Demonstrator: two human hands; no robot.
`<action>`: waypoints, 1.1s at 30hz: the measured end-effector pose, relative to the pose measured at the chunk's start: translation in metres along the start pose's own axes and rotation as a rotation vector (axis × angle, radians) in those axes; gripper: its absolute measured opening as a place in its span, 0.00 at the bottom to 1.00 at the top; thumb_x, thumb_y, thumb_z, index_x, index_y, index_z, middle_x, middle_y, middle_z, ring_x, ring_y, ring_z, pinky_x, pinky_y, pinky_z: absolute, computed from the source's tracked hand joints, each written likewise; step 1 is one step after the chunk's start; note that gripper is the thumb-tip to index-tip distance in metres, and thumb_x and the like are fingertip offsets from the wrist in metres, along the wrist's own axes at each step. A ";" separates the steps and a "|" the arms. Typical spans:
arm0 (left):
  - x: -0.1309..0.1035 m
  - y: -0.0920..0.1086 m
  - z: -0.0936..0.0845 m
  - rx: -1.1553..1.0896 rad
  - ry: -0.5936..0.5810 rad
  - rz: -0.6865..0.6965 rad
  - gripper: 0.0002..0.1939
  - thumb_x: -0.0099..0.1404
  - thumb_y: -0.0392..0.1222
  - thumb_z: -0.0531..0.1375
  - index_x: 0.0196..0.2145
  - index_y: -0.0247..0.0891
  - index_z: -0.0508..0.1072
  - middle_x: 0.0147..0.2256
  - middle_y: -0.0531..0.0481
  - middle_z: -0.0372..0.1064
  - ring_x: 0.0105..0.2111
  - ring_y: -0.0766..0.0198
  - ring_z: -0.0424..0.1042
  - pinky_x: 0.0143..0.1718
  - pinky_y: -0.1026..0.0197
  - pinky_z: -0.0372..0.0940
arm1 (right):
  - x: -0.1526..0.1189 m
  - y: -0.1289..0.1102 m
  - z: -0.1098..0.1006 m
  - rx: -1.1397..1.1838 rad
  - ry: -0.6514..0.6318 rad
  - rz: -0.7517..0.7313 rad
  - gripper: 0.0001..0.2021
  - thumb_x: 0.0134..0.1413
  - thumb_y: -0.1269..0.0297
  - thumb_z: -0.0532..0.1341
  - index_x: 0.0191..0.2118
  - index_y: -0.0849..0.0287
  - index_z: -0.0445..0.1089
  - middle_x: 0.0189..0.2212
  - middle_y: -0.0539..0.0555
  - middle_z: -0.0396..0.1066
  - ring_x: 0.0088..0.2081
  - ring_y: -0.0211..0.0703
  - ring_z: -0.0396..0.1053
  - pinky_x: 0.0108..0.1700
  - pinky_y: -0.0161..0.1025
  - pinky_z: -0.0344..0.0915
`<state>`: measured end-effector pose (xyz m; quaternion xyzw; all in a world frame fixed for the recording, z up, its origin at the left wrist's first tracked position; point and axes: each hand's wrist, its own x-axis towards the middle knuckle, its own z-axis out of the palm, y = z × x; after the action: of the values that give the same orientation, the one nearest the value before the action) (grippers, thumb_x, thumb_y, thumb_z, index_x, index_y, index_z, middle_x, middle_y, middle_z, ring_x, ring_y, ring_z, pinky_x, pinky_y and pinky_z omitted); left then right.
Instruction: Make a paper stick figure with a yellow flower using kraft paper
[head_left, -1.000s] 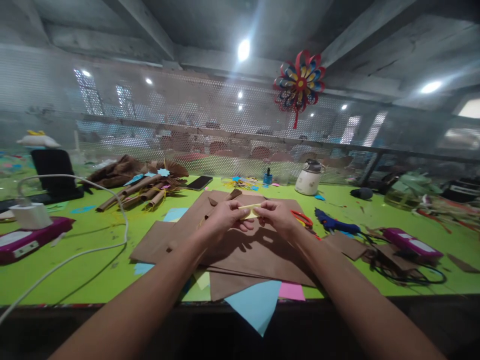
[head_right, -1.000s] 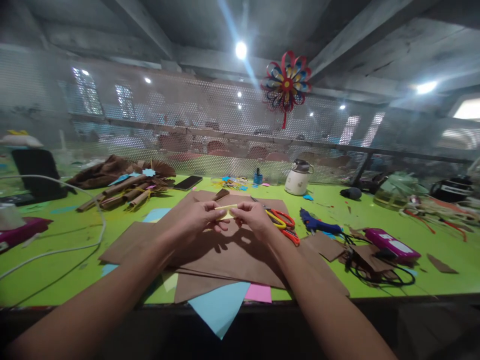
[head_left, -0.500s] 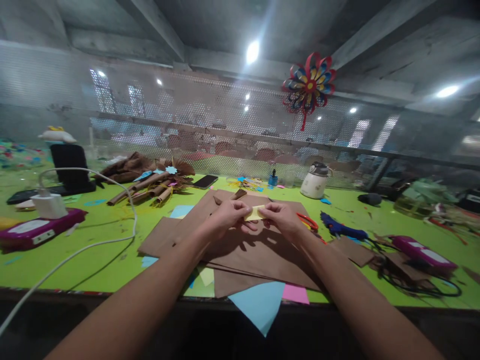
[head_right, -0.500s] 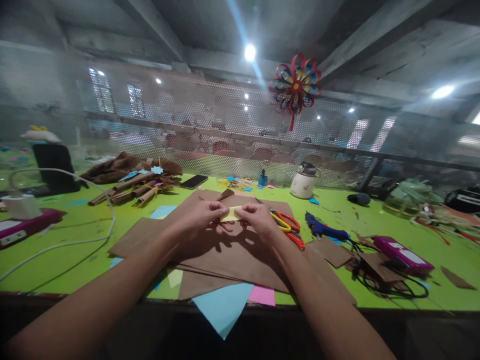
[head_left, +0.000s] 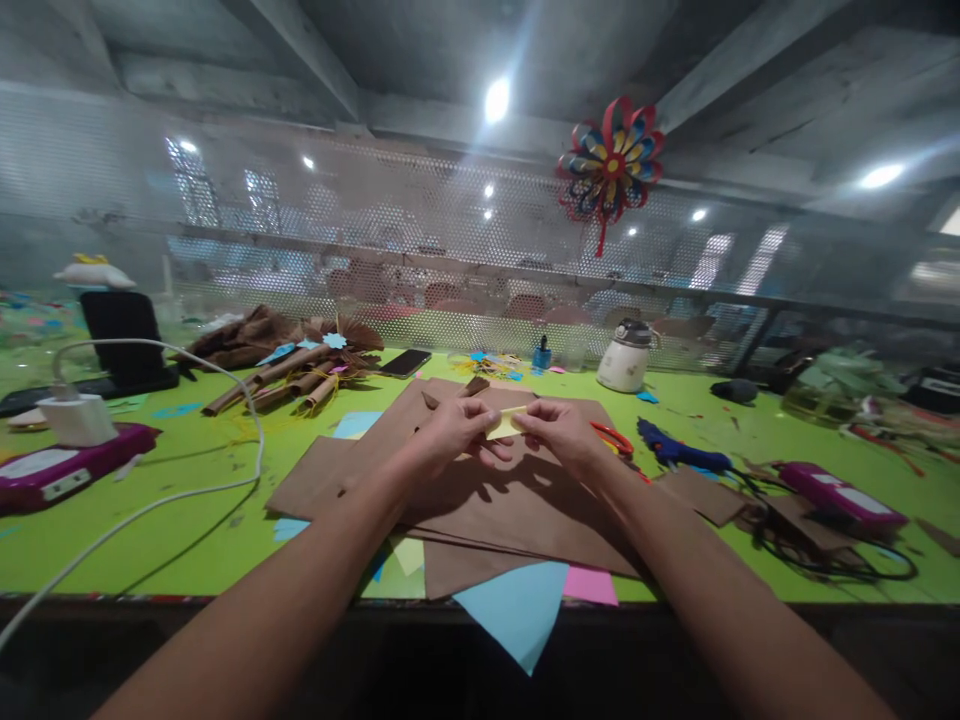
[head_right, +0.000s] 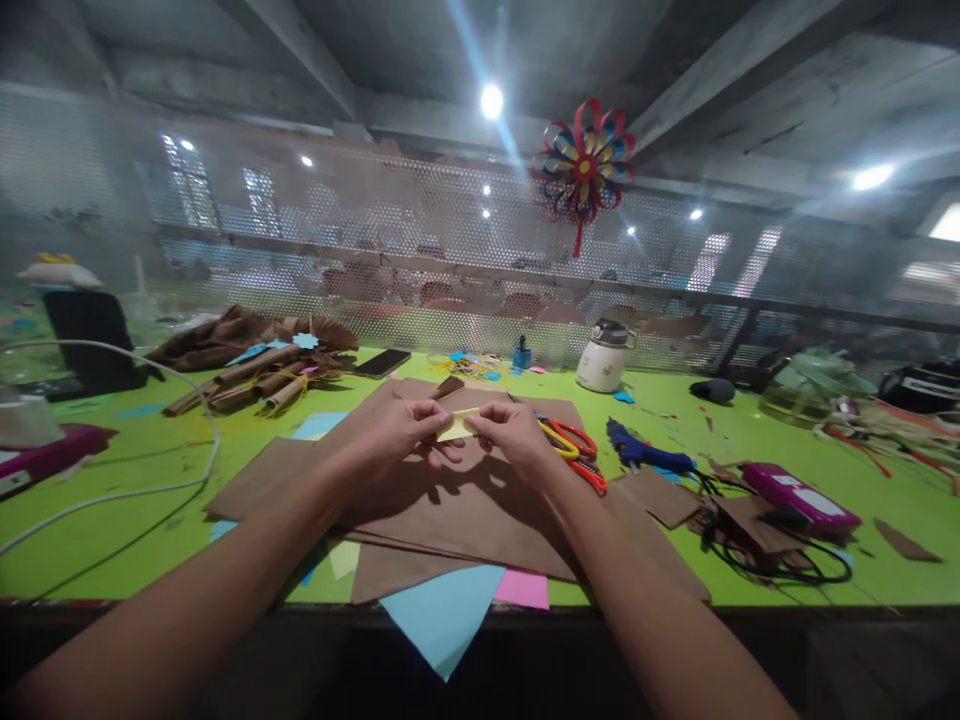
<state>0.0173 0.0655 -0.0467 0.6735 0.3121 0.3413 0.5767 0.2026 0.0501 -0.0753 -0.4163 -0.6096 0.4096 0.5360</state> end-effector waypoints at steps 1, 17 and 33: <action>-0.001 0.000 0.000 -0.004 0.000 0.003 0.11 0.60 0.46 0.61 0.28 0.35 0.68 0.25 0.43 0.73 0.26 0.59 0.75 0.27 0.59 0.65 | 0.000 -0.001 0.000 -0.002 0.003 0.001 0.14 0.41 0.55 0.67 0.25 0.61 0.70 0.17 0.45 0.63 0.19 0.31 0.56 0.24 0.34 0.52; 0.002 -0.005 0.006 -0.053 -0.057 0.022 0.11 0.61 0.46 0.59 0.29 0.35 0.67 0.27 0.42 0.74 0.26 0.60 0.74 0.27 0.59 0.66 | -0.004 -0.010 0.010 -0.031 0.080 -0.086 0.15 0.41 0.53 0.67 0.26 0.62 0.72 0.20 0.48 0.66 0.24 0.35 0.60 0.29 0.36 0.57; 0.010 -0.014 -0.002 0.212 0.051 0.150 0.09 0.56 0.42 0.61 0.23 0.36 0.73 0.20 0.51 0.66 0.20 0.68 0.64 0.23 0.65 0.56 | -0.003 -0.011 0.010 -0.196 0.113 -0.077 0.13 0.39 0.55 0.66 0.23 0.61 0.72 0.20 0.49 0.67 0.24 0.36 0.60 0.27 0.35 0.56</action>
<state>0.0215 0.0769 -0.0590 0.7432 0.3095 0.3656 0.4671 0.1926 0.0435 -0.0669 -0.4654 -0.6311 0.3030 0.5416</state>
